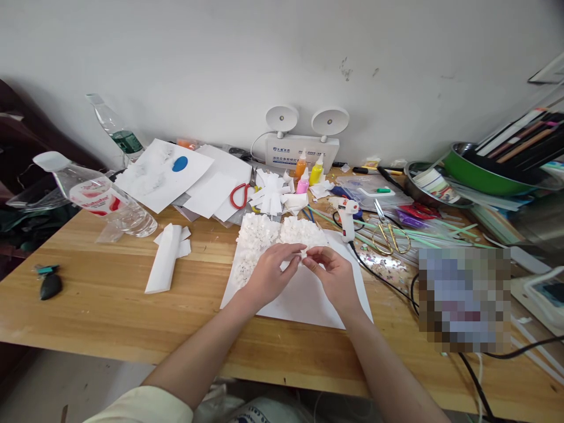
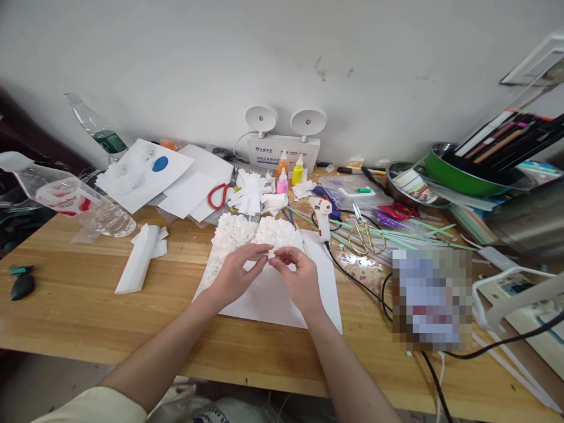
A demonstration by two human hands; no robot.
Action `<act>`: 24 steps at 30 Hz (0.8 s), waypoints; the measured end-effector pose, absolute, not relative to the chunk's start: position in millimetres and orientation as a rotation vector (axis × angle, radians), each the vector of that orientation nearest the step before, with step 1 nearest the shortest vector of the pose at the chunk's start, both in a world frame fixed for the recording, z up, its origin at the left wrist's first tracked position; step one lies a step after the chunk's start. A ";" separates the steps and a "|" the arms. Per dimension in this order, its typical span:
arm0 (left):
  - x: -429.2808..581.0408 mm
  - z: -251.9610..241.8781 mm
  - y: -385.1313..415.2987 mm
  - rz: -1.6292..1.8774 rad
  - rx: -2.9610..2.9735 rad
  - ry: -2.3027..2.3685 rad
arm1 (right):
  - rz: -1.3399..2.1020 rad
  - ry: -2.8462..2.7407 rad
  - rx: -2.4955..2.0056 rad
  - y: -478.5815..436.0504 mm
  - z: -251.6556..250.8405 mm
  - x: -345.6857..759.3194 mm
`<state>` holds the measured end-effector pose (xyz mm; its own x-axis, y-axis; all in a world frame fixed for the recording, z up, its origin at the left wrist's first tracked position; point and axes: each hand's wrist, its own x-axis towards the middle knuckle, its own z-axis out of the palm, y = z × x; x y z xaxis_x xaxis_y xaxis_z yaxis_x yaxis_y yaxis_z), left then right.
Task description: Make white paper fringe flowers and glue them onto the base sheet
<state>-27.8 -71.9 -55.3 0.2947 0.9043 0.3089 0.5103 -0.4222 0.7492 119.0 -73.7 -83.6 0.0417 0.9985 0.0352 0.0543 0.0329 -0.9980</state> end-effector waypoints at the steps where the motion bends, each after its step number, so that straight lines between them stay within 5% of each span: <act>1: -28.0 -55.5 -72.0 0.989 2.067 1.255 | 1.128 -1.240 -1.242 -73.6 -83.3 118.9; 24: -29.8 -45.7 -70.3 0.882 1.781 1.337 | 1.320 -1.321 -1.114 -75.9 -76.6 120.6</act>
